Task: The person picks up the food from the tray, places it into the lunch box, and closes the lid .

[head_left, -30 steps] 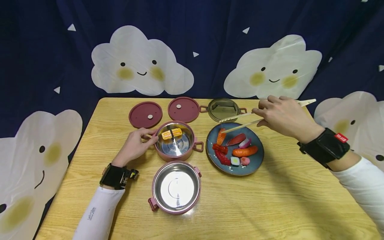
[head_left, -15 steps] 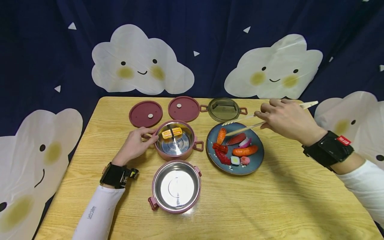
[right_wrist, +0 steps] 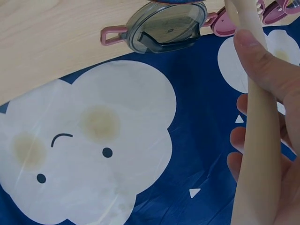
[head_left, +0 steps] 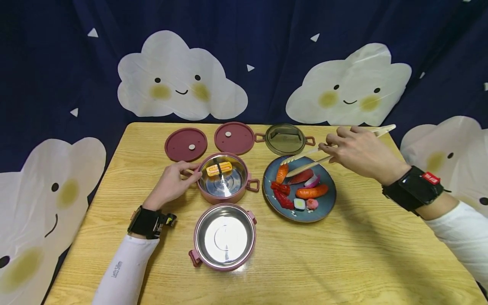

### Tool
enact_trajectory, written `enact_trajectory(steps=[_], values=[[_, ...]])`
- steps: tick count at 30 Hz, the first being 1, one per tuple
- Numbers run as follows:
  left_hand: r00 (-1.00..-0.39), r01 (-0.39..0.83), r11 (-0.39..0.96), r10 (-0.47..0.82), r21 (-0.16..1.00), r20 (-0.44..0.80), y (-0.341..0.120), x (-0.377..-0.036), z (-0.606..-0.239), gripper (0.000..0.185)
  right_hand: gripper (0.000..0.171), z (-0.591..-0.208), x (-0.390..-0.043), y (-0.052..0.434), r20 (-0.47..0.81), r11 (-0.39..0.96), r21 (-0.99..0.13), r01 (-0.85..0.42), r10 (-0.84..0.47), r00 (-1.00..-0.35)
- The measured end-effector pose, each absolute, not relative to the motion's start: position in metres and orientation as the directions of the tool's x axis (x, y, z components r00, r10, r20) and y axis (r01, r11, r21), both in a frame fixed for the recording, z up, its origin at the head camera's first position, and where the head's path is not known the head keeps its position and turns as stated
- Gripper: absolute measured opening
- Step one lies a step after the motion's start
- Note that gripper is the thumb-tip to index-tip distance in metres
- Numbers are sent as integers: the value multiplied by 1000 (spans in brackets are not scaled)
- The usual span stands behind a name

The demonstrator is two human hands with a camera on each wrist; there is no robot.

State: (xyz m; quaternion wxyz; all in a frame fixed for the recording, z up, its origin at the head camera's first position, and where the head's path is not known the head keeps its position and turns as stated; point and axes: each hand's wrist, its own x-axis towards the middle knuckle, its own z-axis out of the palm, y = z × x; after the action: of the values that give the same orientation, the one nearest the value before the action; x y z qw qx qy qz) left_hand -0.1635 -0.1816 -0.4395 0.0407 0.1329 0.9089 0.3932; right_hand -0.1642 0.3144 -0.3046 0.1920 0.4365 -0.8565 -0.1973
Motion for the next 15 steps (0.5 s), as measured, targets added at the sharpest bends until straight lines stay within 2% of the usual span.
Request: enact_trajectory(steps=[9,15], values=[[-961,209,652,274,729,30,-181,-163,-439,38,49,-306,-168,309,123,532,529,-660,-819,-561],[-961,211,655,274,725,32,-181,-164,-439,38,47,-305,-170,305,105,502,565,-655,-831,-546]])
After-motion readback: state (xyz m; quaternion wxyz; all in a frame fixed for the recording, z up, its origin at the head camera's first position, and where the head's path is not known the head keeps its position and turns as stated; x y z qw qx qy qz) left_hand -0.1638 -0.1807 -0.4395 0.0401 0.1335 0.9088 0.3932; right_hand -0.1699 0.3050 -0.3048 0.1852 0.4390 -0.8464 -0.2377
